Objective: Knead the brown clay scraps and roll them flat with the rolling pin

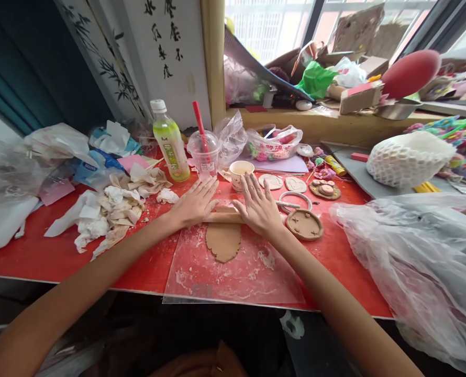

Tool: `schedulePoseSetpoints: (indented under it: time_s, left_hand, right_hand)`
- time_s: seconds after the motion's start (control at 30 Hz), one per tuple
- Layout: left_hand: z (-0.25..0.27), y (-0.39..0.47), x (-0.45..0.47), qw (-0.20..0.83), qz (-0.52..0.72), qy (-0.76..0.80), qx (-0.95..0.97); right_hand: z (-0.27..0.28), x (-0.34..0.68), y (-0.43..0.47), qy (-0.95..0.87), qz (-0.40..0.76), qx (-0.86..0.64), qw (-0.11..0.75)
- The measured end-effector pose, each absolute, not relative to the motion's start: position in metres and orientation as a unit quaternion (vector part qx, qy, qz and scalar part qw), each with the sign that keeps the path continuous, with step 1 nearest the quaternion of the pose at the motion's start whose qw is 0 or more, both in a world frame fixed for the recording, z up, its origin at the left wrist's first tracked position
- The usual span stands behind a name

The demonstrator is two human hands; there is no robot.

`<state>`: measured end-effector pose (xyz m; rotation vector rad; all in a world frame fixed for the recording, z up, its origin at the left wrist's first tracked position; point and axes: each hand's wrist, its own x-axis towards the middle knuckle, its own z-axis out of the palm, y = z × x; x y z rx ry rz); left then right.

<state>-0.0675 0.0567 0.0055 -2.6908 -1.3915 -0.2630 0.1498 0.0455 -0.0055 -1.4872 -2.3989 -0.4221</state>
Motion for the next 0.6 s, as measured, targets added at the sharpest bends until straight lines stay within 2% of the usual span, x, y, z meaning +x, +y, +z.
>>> schedulePoseSetpoints:
  time_s: [0.1,0.23,0.37,0.47,0.6]
  left_hand:
    - [0.007,0.055,-0.068,0.047,-0.09,-0.46,-0.882]
    - [0.011,-0.024,-0.078,-0.024,-0.052,-0.432,-0.9]
    - [0.019,-0.091,-0.088,-0.054,-0.025,-0.389,-0.919]
    - [0.016,-0.078,-0.084,-0.066,-0.027,-0.404,-0.912]
    - [0.003,-0.003,-0.068,-0.036,-0.077,-0.489,-0.868]
  right_hand:
    - [-0.006,0.148,0.042,-0.83,-0.141,-0.519,0.146]
    - [-0.012,0.156,-0.038,-0.875,-0.13,-0.452,0.116]
    - [-0.013,0.17,-0.106,-0.897,-0.115,-0.416,0.095]
    - [-0.011,0.172,-0.091,-0.903,-0.09,-0.414,0.079]
    - [-0.012,0.157,-0.014,-0.85,-0.107,-0.501,0.12]
